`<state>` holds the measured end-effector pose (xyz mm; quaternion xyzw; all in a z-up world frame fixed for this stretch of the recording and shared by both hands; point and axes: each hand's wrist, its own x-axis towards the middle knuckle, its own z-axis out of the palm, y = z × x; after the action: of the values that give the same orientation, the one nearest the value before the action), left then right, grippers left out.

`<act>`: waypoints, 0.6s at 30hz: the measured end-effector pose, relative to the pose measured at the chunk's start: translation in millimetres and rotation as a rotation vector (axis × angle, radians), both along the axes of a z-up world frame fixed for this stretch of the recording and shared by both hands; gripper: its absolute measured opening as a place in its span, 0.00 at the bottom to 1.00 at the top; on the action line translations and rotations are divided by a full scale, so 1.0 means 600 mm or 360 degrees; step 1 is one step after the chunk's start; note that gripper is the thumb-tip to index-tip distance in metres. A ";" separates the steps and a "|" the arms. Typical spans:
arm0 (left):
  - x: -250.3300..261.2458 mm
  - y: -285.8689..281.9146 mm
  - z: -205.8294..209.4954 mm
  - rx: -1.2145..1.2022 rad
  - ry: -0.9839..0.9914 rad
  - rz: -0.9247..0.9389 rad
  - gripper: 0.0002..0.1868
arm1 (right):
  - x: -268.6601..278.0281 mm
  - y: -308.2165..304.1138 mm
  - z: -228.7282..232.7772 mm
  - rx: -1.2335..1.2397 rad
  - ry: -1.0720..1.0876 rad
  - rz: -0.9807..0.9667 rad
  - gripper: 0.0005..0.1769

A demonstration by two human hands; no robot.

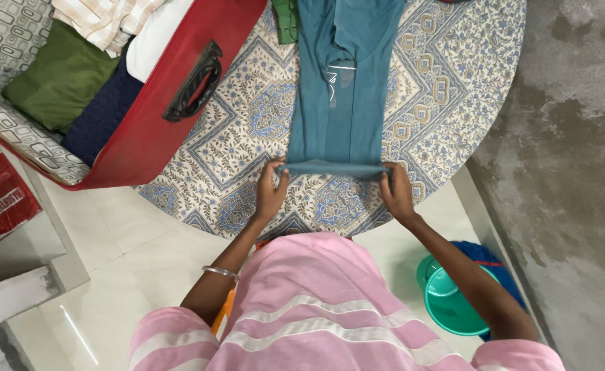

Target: The person folds a teal t-shirt by hand on a patterned rug and places it into an open suitcase.

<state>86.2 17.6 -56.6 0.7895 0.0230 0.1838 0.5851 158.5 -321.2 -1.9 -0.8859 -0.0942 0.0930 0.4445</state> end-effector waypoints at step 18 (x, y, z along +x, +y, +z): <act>0.273 -0.005 -0.031 -0.0103 0.0347 0.0541 0.13 | 0.236 0.125 -0.057 0.0282 -0.0373 -0.0674 0.15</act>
<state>250.0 14.4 -75.0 0.7702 0.2250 0.1926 0.5649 299.9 -246.4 -36.3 -0.8483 0.0349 -0.1141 0.5159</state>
